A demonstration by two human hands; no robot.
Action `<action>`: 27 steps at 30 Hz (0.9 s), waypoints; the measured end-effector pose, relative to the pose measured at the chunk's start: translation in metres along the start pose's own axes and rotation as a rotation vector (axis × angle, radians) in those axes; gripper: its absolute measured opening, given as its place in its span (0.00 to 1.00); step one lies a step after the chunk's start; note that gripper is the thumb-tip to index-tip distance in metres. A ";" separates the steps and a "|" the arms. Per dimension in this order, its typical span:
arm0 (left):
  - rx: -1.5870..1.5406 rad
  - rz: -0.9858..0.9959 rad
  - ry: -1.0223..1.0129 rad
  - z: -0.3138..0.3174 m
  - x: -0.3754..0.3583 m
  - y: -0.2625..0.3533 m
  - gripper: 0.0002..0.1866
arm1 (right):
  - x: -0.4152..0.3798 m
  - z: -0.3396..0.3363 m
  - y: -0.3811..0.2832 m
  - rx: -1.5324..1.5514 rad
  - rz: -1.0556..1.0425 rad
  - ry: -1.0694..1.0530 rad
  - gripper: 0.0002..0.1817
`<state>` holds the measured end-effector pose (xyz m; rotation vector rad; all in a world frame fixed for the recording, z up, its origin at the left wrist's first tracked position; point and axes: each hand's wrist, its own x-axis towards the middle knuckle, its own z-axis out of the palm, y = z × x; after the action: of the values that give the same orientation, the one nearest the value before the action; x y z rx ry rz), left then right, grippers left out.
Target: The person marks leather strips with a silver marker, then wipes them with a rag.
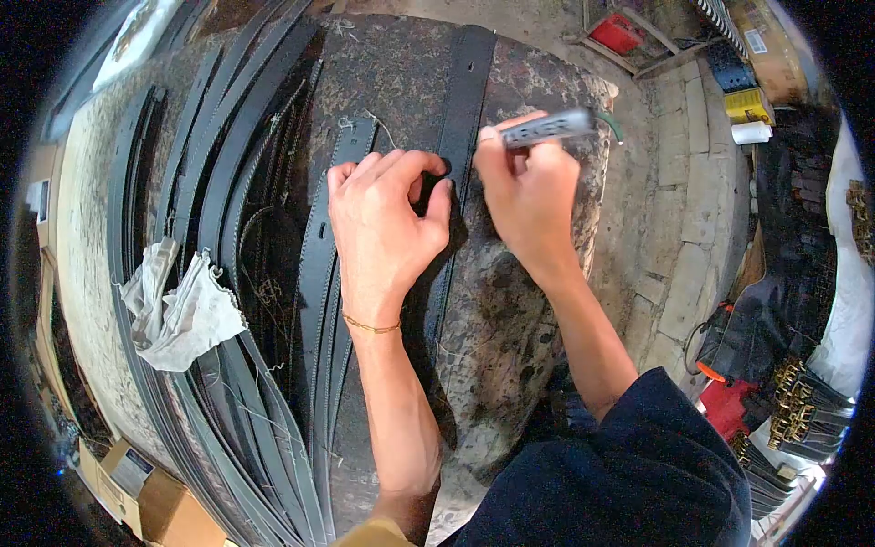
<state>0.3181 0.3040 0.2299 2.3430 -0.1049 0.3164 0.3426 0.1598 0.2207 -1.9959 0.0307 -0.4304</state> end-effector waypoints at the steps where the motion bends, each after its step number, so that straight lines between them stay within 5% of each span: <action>1: 0.005 -0.003 -0.004 0.000 0.000 0.000 0.04 | 0.000 0.000 0.000 -0.001 0.006 -0.038 0.08; 8: 0.006 0.030 0.047 0.004 0.001 -0.003 0.06 | 0.014 -0.006 -0.007 0.451 0.333 -0.067 0.06; 13: 0.043 0.026 0.052 0.003 0.000 -0.001 0.10 | 0.063 0.017 -0.013 0.353 0.021 -0.092 0.08; 27: 0.009 0.027 0.073 0.003 0.000 -0.002 0.08 | 0.070 0.032 0.012 0.024 -0.049 -0.043 0.13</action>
<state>0.3193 0.3030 0.2263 2.3377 -0.0997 0.4159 0.4205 0.1672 0.2174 -1.9849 -0.0500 -0.4174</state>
